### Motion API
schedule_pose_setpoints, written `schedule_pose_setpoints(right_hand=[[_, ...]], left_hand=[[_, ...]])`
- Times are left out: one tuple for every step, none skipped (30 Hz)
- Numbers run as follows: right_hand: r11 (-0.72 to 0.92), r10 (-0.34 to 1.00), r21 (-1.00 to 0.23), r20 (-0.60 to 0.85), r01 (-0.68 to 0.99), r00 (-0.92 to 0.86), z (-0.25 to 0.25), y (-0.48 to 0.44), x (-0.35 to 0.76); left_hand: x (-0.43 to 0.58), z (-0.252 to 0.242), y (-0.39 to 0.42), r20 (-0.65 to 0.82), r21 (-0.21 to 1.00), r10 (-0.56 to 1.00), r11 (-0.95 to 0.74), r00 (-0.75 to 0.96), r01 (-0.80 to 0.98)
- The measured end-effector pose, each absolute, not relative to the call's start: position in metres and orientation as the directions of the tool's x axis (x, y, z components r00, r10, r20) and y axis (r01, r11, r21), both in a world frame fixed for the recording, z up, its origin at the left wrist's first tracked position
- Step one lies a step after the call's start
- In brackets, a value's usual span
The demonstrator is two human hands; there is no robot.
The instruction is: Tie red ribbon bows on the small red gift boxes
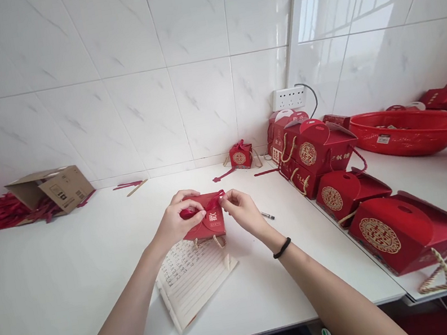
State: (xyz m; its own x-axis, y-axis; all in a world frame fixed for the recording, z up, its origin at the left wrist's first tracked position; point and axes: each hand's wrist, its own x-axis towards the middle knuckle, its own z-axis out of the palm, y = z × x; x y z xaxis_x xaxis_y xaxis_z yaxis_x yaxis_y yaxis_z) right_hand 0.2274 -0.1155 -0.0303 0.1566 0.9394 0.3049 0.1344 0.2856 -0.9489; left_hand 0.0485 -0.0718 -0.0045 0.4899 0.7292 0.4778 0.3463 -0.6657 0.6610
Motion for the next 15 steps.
schedule_pose_setpoints(right_hand=[[0.274, 0.945, -0.952, 0.293, 0.139, 0.145, -0.029, -0.117, 0.228], [0.261, 0.952, -0.953, 0.280, 0.153, 0.124, -0.028, -0.119, 0.228], [0.244, 0.960, -0.954, 0.263, 0.175, 0.094, -0.027, -0.121, 0.229], [0.225, 0.968, -0.953, 0.242, 0.200, 0.060, -0.026, -0.123, 0.229], [0.205, 0.976, -0.952, 0.217, 0.225, 0.030, -0.026, -0.125, 0.230], [0.185, 0.981, -0.951, 0.193, 0.247, 0.006, -0.025, -0.126, 0.230], [0.170, 0.985, -0.949, 0.172, 0.266, -0.013, -0.025, -0.127, 0.231], [0.161, 0.987, -0.947, 0.158, 0.279, -0.030, -0.024, -0.128, 0.232], [0.157, 0.988, -0.945, 0.149, 0.288, -0.049, -0.023, -0.129, 0.232], [0.156, 0.987, -0.943, 0.142, 0.295, -0.071, -0.022, -0.130, 0.233], [0.155, 0.987, -0.941, 0.131, 0.302, -0.096, -0.020, -0.131, 0.234], [0.148, 0.986, -0.940, 0.116, 0.309, -0.120, -0.019, -0.132, 0.235], [0.138, 0.985, -0.939, 0.097, 0.315, -0.141, -0.017, -0.133, 0.236], [0.125, 0.985, -0.939, 0.078, 0.322, -0.157, -0.016, -0.133, 0.237], [0.114, 0.983, -0.937, 0.059, 0.330, -0.172, -0.014, -0.134, 0.238]], left_hand=[[0.049, -0.005, -0.071, 0.487, 0.659, 0.731, -0.667, 0.478, 0.349], [0.049, -0.006, -0.071, 0.495, 0.657, 0.735, -0.666, 0.464, 0.354], [0.050, -0.006, -0.070, 0.501, 0.656, 0.740, -0.663, 0.449, 0.360], [0.050, -0.007, -0.069, 0.504, 0.656, 0.745, -0.660, 0.438, 0.367], [0.051, -0.007, -0.069, 0.504, 0.655, 0.749, -0.656, 0.430, 0.374], [0.051, -0.007, -0.068, 0.505, 0.652, 0.751, -0.655, 0.425, 0.382], [0.051, -0.008, -0.068, 0.508, 0.647, 0.752, -0.655, 0.420, 0.391], [0.052, -0.008, -0.068, 0.512, 0.641, 0.752, -0.656, 0.416, 0.399], [0.052, -0.008, -0.068, 0.515, 0.635, 0.751, -0.658, 0.413, 0.405], [0.052, -0.008, -0.068, 0.515, 0.633, 0.752, -0.658, 0.411, 0.409], [0.052, -0.008, -0.068, 0.513, 0.632, 0.753, -0.656, 0.412, 0.411], [0.052, -0.007, -0.069, 0.508, 0.634, 0.755, -0.654, 0.415, 0.412], [0.052, -0.007, -0.069, 0.502, 0.637, 0.756, -0.652, 0.420, 0.412], [0.052, -0.006, -0.069, 0.496, 0.639, 0.756, -0.651, 0.426, 0.411], [0.052, -0.006, -0.070, 0.492, 0.640, 0.757, -0.650, 0.431, 0.411]])
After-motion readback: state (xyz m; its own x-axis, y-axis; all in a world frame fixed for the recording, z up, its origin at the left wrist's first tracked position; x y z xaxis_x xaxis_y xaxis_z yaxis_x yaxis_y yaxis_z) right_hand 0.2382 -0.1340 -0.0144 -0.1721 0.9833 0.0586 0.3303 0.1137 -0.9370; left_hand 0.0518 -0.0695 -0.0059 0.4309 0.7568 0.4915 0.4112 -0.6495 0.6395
